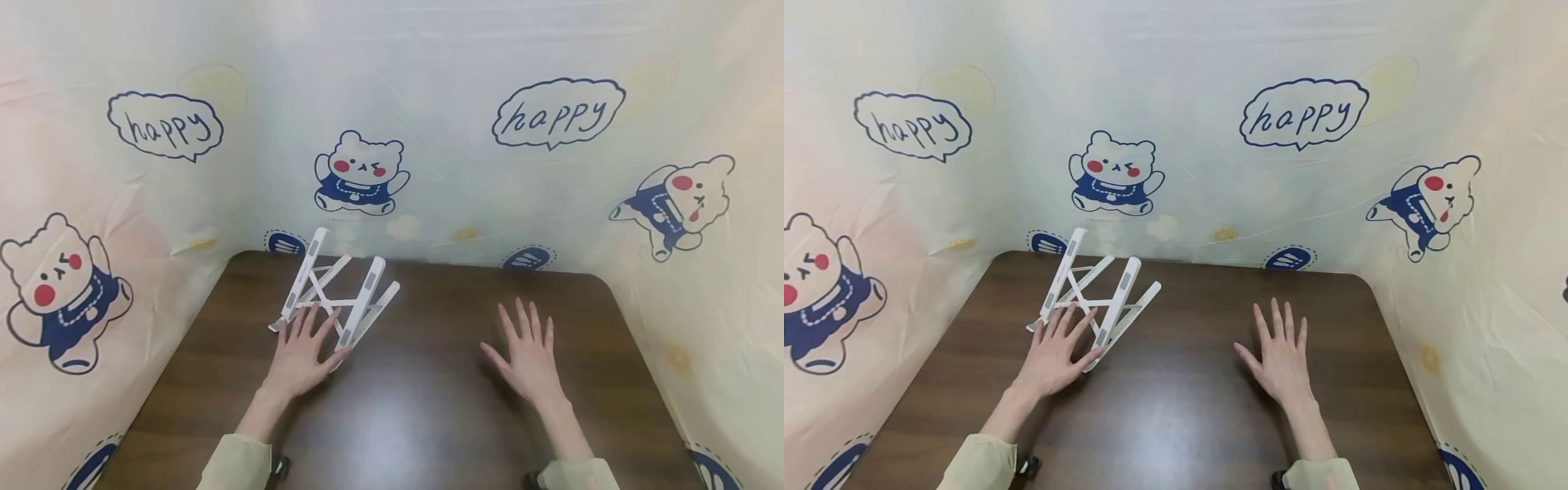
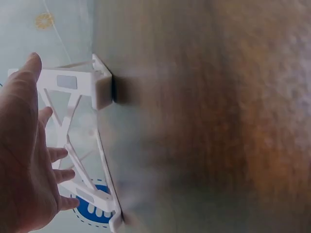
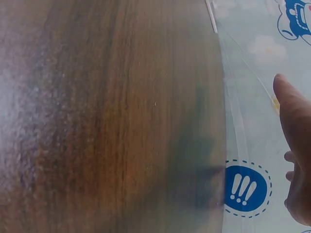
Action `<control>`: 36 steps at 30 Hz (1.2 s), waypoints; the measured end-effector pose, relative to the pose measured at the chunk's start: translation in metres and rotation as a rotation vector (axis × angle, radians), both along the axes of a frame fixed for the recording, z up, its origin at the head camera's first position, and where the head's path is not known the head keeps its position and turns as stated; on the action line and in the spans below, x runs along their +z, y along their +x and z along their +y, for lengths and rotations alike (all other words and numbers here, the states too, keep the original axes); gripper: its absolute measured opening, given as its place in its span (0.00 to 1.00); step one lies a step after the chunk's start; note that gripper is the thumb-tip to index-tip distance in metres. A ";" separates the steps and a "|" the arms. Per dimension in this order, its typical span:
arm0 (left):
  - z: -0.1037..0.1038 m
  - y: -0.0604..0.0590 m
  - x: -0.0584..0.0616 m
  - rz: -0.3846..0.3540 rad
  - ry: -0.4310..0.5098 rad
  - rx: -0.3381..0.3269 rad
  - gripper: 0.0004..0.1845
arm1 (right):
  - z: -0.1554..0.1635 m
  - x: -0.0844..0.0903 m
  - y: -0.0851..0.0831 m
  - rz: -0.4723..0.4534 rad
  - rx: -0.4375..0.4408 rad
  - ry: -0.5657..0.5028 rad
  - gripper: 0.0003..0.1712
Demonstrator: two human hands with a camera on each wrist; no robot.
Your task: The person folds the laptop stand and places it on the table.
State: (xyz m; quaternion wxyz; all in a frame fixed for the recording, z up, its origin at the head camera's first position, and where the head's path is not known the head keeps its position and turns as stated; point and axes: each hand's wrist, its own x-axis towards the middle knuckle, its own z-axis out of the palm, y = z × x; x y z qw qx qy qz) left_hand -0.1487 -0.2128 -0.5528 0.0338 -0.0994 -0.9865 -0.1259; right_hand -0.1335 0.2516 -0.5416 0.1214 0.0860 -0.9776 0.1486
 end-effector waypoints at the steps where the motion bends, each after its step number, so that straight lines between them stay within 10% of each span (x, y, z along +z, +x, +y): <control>1: -0.001 -0.001 -0.001 0.001 -0.005 0.003 0.49 | 0.000 0.001 -0.002 0.007 0.001 0.005 0.54; 24: -0.026 -0.028 0.018 0.025 0.008 0.037 0.51 | 0.012 0.015 -0.029 0.006 -0.015 0.024 0.55; 36: -0.047 -0.061 0.035 0.034 0.021 0.034 0.55 | 0.027 0.024 -0.042 -0.046 -0.045 -0.012 0.53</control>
